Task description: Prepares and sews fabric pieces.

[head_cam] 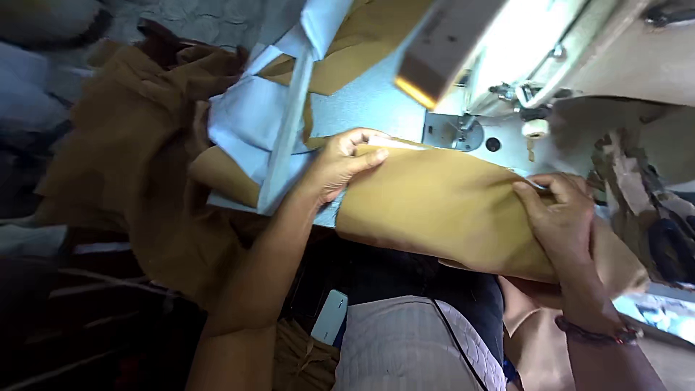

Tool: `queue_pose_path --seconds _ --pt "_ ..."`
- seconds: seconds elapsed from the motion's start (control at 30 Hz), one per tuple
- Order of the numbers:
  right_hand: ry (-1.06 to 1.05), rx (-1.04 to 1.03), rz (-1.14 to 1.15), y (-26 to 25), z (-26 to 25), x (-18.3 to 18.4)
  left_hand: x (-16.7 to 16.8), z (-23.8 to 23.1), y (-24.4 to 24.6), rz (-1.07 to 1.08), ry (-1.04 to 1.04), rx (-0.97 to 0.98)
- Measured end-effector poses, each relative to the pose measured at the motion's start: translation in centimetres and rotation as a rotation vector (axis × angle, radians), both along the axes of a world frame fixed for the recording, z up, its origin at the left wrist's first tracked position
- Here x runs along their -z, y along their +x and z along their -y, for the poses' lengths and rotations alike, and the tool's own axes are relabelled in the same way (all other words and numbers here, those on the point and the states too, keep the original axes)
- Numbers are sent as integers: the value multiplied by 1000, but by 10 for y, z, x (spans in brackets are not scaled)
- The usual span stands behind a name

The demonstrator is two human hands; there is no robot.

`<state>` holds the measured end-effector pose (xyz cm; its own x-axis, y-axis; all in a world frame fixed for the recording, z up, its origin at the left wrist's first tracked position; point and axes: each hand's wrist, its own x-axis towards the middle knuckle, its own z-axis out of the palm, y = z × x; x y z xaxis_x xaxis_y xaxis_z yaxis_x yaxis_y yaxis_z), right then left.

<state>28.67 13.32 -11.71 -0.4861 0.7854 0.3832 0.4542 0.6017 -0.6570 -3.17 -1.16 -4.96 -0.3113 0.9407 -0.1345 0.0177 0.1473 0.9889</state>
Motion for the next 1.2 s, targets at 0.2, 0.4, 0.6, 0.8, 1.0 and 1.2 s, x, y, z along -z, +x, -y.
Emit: queue_pose_path --seconds 0.2,0.4,0.6,0.8,1.0,1.2 --pt "1 88 4 5 15 5 3 31 7 208 -160 8" --pt "29 90 26 8 30 2 14 44 20 -125 -176 -100" --pt "20 102 35 16 41 -2 22 42 28 -131 -144 -229" --pt "48 70 98 31 43 -5 12 56 27 -344 -92 -307" --pt "-228 -417 233 19 61 -36 3 102 -3 -568 95 -486" --pt "-451 -605 690 -112 111 -183 -35 181 -81 -790 -19 -543"
